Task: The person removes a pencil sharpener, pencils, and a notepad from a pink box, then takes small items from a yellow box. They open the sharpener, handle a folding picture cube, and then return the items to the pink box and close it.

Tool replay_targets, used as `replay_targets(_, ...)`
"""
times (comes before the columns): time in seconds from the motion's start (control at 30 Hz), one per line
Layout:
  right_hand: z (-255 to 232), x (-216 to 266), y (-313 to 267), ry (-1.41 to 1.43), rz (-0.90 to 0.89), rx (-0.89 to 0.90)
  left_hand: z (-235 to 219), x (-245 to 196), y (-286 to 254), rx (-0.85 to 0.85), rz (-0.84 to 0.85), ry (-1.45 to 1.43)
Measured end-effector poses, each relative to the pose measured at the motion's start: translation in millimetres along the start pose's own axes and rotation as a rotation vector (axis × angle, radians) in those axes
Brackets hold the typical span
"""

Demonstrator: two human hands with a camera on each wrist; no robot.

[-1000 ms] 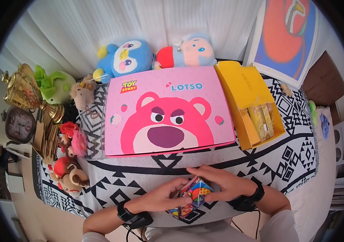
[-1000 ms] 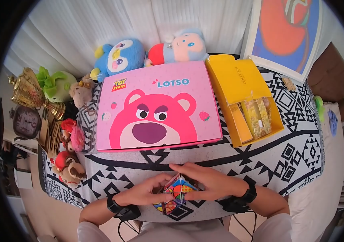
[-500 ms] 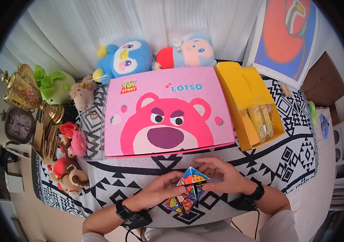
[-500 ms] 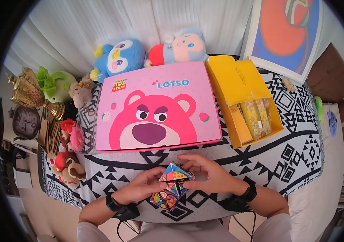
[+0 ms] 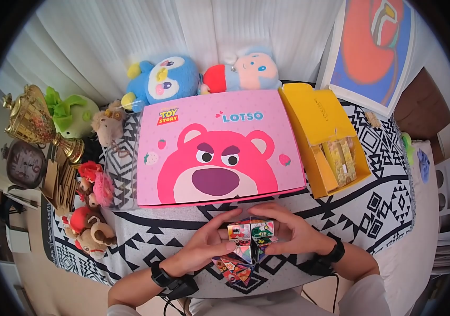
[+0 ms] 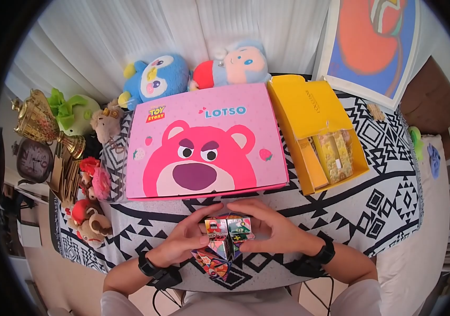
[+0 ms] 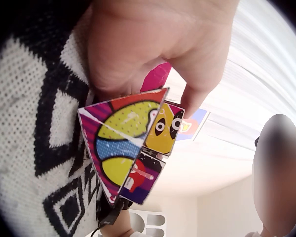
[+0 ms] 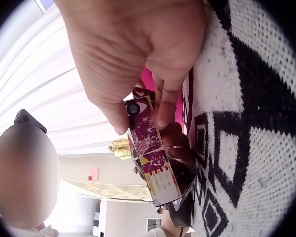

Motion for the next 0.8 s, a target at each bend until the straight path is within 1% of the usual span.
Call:
replay_targets(0.07,7,1,0,-0.023,0.030,0.053,0,0,-2,0.005,-0.004,-0.003)
replay_targets(0.1,8,-1,0,-0.020,0.031,0.052,-1,1,-2,0.005,-0.007,-0.005)
replay_targets(0.17,10,0,0,-0.004,-0.012,0.089,-1,-1,-2,0.020,0.026,0.000)
replay_targets(0.2,9,0,1,-0.006,-0.014,0.089,-2,-1,-1,0.021,0.028,0.001)
replay_targets(0.27,5,1,0,-0.150,-0.042,0.039,-9,3,-1,-0.015,0.008,-0.015)
replay_targets(0.3,5,1,0,-0.149,-0.042,0.039,-9,4,-2,-0.016,0.007,-0.015)
replay_targets(0.37,0,-2,-1,-0.126,-0.005,-0.006,-7,4,-2,-0.006,0.030,0.121)
replay_targets(0.4,0,-2,-2,-0.128,-0.005,-0.005,-8,5,-2,-0.005,0.032,0.121)
replay_targets(0.47,-3,-6,-2,-0.084,0.041,-0.029,-9,5,-2,0.006,0.060,0.215)
replay_targets(0.57,-4,-9,-3,-0.090,0.040,-0.030,-10,5,-5,-0.001,0.056,0.286)
replay_targets(0.6,-4,-9,-4,-0.090,0.041,-0.030,-11,4,-5,-0.001,0.056,0.286)
replay_targets(0.67,-5,-10,-3,-0.016,0.055,-0.023,-11,9,-6,0.012,-0.028,0.238)
replay_targets(0.7,-5,-9,-3,-0.016,0.055,-0.023,-10,9,-5,0.012,-0.028,0.239)
replay_targets(0.77,-5,-8,-4,0.078,0.053,-0.041,0,0,-3,0.061,0.107,0.248)
replay_targets(0.8,-6,-9,-5,0.078,0.053,-0.041,-3,4,-4,0.044,0.076,0.241)
Point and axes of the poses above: each hand's wrist, its own y-axis towards the middle knuckle, its own z-axis out of the palm, x = y × z, the point moved 9 cm from there along y, towards the middle knuckle, and after that the axes turned 9 degrees about z, right-handed, at the moved point
